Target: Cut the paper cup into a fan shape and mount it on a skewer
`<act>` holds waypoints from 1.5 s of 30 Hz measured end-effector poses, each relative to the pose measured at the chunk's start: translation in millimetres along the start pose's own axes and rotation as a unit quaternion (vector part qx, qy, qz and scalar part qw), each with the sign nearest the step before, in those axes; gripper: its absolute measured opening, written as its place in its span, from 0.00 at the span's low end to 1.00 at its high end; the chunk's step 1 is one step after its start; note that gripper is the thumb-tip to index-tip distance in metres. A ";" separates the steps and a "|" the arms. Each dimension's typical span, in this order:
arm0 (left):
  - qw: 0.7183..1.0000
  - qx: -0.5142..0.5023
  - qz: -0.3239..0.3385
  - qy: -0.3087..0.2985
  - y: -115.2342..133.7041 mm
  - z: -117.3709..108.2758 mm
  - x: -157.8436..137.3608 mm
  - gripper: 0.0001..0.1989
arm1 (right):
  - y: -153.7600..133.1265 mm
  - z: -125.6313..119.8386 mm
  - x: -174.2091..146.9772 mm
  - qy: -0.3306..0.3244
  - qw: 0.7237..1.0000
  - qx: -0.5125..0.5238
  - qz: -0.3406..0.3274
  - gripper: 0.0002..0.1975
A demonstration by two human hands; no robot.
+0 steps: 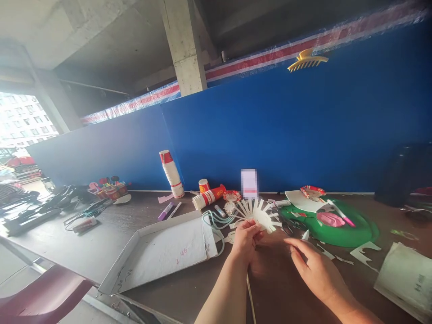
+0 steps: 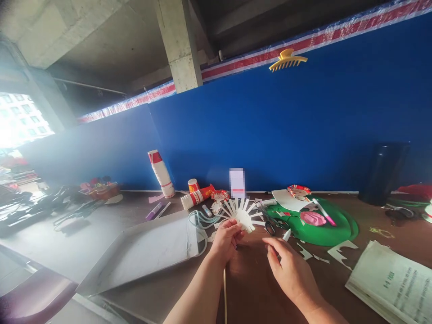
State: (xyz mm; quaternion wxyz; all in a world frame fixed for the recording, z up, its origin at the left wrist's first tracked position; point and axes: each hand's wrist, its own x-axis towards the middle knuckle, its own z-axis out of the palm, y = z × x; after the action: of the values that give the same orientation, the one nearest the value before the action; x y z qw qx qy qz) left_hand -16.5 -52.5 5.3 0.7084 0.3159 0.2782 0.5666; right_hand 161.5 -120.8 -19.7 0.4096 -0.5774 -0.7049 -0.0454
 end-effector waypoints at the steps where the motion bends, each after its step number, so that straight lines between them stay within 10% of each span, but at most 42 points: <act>1: 1.000 0.001 -0.001 0.000 0.0 0.1 -0.1 0.19 | -0.1 1.5 -0.8 -0.004 1.000 0.000 -0.003 0.14; 24: 0.995 0.095 0.022 0.032 -4.2 -2.8 5.3 0.16 | 1.0 7.5 -2.7 -0.045 0.998 0.035 0.037 0.14; 31: 0.956 0.264 0.094 0.092 -9.1 -7.2 9.7 0.06 | 35.5 -35.3 40.0 0.064 0.963 0.126 0.231 0.19; 38: 0.927 0.351 0.058 0.118 -13.8 -4.6 5.9 0.15 | 76.2 -36.2 65.0 -0.260 0.953 -0.088 0.125 0.16; 45: 0.923 0.370 0.025 0.101 -17.1 -2.2 3.6 0.17 | 53.4 -27.0 71.0 -0.285 0.922 -0.261 -0.022 0.16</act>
State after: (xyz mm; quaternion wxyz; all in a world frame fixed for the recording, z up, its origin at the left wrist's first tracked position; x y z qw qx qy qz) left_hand -6.7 -51.3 -9.3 0.4947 0.5034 0.5307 0.4694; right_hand 221.3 -62.6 21.0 0.0249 -0.6369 -0.7673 -0.0705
